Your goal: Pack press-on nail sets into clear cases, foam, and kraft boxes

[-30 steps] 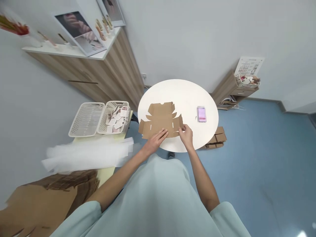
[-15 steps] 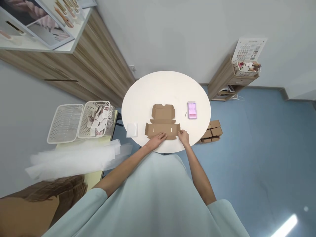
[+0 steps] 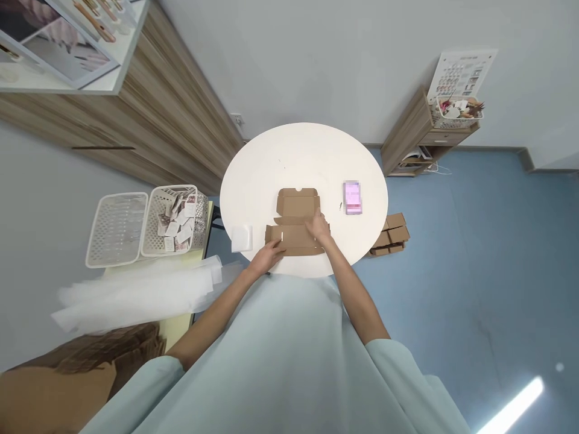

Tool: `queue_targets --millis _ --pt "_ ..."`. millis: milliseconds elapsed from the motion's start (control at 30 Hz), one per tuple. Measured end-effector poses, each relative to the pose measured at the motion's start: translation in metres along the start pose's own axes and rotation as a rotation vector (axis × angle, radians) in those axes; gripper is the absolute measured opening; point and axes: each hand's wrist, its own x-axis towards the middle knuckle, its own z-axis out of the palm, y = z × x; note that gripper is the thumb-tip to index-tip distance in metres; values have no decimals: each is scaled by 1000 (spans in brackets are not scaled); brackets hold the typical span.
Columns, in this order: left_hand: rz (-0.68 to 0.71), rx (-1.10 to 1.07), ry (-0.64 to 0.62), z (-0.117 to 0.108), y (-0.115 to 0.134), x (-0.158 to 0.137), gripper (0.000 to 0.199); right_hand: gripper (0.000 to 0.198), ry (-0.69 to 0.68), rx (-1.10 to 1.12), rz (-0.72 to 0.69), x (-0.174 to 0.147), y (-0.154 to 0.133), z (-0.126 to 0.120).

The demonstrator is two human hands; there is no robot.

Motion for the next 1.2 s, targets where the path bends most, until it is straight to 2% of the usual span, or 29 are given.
queue_targets --millis 100,300,467,567,667,733,900,1000,1100,1200 --pt "-19 -44 21 1 2 -1 33 75 -49 11 99 4 -5 4" --pt "-43 -18 51 2 6 -3 38 89 -100 55 52 -20 -2 6" --pt "-90 -18 67 -3 12 -1 37 139 -242 -12 -18 -44 11 11" --pt "-165 -70 125 -4 16 2 42 154 -310 -45 -33 -54 16 12" --pt "-264 -84 204 -6 21 8 61 148 -306 -61 -30 -57 16 11" --pt "-302 -40 203 -9 25 13 65 139 -296 -75 -16 -57 14 9" --pt "-309 102 94 -19 34 26 35 118 -264 -109 -7 -55 7 3" --pt "-341 88 108 -21 39 27 32 114 -265 -123 0 -56 5 2" --pt "-414 11 177 -21 44 24 44 113 -270 -121 0 -57 5 2" --pt "-430 -16 206 -23 46 23 60 114 -270 -108 -9 -57 6 2"
